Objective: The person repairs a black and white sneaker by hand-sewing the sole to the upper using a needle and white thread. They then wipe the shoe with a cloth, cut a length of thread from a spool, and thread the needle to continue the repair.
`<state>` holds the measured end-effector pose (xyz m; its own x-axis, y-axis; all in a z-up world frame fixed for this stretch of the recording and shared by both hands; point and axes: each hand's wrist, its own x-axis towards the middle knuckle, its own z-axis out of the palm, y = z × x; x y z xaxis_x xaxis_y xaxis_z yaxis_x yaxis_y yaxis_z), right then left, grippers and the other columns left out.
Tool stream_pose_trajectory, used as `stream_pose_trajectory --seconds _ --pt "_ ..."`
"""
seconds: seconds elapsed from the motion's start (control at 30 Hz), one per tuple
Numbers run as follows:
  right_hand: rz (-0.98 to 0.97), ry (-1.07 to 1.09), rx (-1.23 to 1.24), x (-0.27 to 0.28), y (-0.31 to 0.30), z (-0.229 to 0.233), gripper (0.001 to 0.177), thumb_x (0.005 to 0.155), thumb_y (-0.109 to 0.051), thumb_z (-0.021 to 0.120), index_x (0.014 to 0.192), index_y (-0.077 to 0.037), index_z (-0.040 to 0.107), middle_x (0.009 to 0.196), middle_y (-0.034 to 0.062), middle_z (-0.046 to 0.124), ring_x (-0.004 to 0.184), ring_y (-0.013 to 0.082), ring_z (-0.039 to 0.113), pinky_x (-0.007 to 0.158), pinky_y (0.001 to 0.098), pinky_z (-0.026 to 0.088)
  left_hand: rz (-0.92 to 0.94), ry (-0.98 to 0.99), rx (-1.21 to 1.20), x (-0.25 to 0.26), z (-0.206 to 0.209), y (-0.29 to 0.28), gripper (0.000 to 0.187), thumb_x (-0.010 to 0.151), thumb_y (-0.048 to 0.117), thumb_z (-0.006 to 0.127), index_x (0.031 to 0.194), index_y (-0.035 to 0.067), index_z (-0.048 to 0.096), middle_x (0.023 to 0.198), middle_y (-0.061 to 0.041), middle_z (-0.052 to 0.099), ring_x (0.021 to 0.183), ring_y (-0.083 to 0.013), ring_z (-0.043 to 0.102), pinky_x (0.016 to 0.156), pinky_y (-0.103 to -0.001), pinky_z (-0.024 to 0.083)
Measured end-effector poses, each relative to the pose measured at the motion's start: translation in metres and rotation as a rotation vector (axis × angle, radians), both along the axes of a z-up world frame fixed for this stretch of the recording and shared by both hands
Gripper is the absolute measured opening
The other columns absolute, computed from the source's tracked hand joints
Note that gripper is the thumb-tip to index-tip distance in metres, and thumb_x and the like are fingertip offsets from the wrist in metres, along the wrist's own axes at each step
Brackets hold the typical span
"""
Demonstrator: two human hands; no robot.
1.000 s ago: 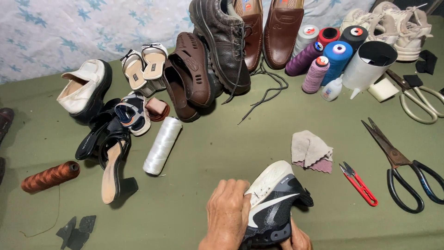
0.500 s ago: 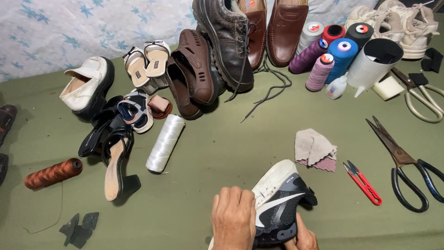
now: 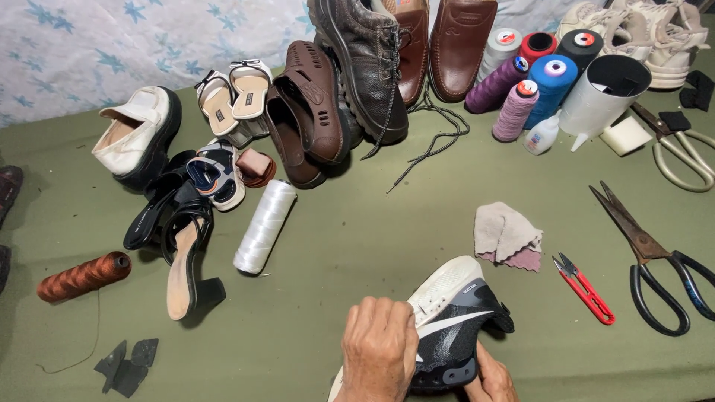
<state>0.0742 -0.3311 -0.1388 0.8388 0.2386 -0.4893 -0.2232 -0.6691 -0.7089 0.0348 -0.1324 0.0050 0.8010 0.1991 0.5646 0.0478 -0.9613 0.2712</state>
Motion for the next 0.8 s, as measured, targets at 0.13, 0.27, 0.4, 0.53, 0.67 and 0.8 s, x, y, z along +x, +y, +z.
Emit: stream_pose_trajectory --seconds 0.13,0.27,0.4,0.53,0.67,0.8 --pt "0.067 0.193 -0.028 0.012 0.013 0.056 0.067 0.087 -0.033 0.053 0.152 -0.048 0.049 0.070 0.0068 0.081 0.067 0.0178 0.078 0.074 0.0270 0.059 -0.018 -0.005 -0.010 0.000 0.002 0.003 0.017 0.088 0.005 0.060 0.078 0.011 0.049 0.072 -0.004 0.045 0.065 -0.0248 0.037 0.057 -0.037 0.030" --pt "0.137 0.171 -0.074 0.010 0.019 0.067 0.046 0.086 -0.038 0.052 0.128 -0.043 0.069 0.099 -0.0058 0.081 0.087 0.0111 0.071 0.080 0.0247 0.053 -0.021 -0.017 -0.007 0.000 0.002 0.004 0.017 0.087 0.004 0.059 0.077 0.011 0.048 0.071 -0.004 0.043 0.065 -0.0240 0.037 0.057 -0.036 0.030" --pt "0.227 -0.018 0.200 0.013 0.001 -0.003 0.023 0.084 -0.024 0.051 0.090 -0.013 0.070 0.081 0.0045 0.083 0.074 0.0132 0.066 0.071 0.0328 0.055 -0.024 -0.003 -0.011 0.000 0.001 0.003 0.016 0.091 0.007 0.058 0.078 0.011 0.049 0.072 -0.004 0.043 0.065 -0.0243 0.038 0.058 -0.037 0.031" --pt "0.073 0.323 -0.098 0.018 0.025 0.066 0.040 0.087 -0.036 0.049 0.113 -0.026 0.079 0.109 -0.0032 0.085 0.095 0.0106 0.073 0.083 0.0292 0.052 -0.026 -0.002 -0.013 0.000 0.001 0.004 0.016 0.088 0.005 0.058 0.078 0.011 0.048 0.072 -0.004 0.043 0.065 -0.0243 0.037 0.058 -0.037 0.031" --pt "0.160 0.257 0.285 0.019 0.019 0.066 0.009 0.084 -0.011 0.056 0.075 -0.010 0.057 0.061 0.0048 0.056 0.059 0.0175 0.046 0.056 0.0354 0.037 -0.024 -0.005 -0.013 0.001 0.003 0.007 0.017 0.091 0.007 0.057 0.078 0.011 0.048 0.072 -0.004 0.043 0.065 -0.0244 0.037 0.058 -0.037 0.030" --pt "0.173 0.236 0.491 0.023 0.023 0.066 0.022 0.087 -0.010 0.056 0.078 -0.002 0.074 0.063 0.0111 0.081 0.059 0.0199 0.072 0.062 0.0317 0.059 -0.027 -0.018 -0.030 0.002 0.001 0.009 0.015 0.090 0.005 0.057 0.078 0.011 0.050 0.071 -0.004 0.043 0.065 -0.0245 0.037 0.058 -0.037 0.030"
